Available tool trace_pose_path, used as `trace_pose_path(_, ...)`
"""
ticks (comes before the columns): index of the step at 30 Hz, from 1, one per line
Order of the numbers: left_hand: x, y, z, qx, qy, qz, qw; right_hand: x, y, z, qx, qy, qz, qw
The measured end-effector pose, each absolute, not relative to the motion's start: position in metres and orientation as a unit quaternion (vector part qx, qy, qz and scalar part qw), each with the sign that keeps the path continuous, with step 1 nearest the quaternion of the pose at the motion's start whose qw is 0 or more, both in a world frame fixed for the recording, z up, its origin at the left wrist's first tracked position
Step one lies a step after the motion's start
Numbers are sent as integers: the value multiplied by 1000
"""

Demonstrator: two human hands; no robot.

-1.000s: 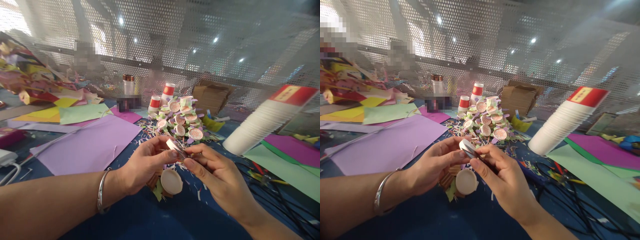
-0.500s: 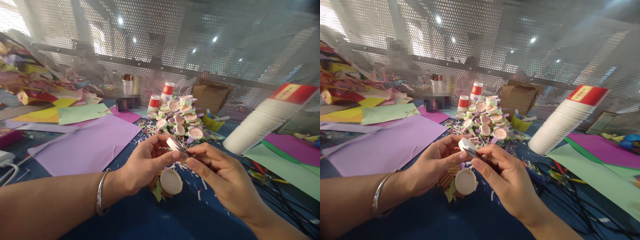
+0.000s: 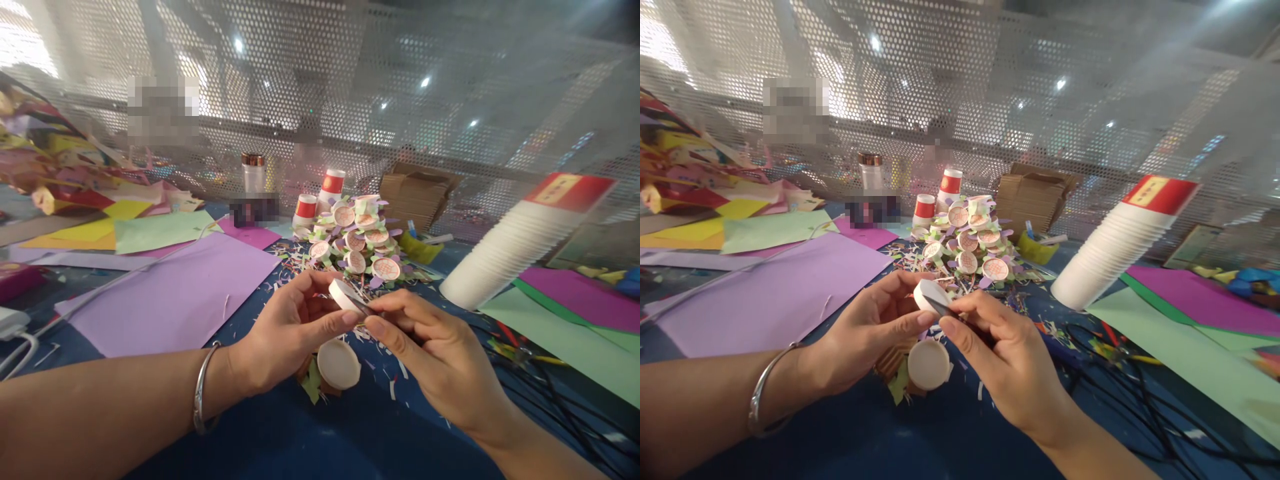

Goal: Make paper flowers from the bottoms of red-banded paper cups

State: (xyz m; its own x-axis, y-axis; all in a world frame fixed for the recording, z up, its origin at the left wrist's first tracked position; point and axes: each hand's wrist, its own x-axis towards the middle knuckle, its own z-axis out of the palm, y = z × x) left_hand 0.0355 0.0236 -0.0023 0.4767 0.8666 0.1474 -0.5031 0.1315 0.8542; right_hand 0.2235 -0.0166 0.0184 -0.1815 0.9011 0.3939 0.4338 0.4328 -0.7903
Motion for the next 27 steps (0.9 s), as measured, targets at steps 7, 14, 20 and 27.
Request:
trace_pose_path(7,33,31,-5,497,227,504,669,227,-14,17,-492,-700,234,461)
trace_pose_path(14,31,33,-4,479,249,491,684,230,-15,17,-498,-712,259,422)
trace_pose_path(20,32,31,-2,464,222,494,701,226,-17,21,-499,-713,277,407)
trace_pose_path(27,32,31,-1,470,175,466,729,219,-23,24,-501,-685,293,441)
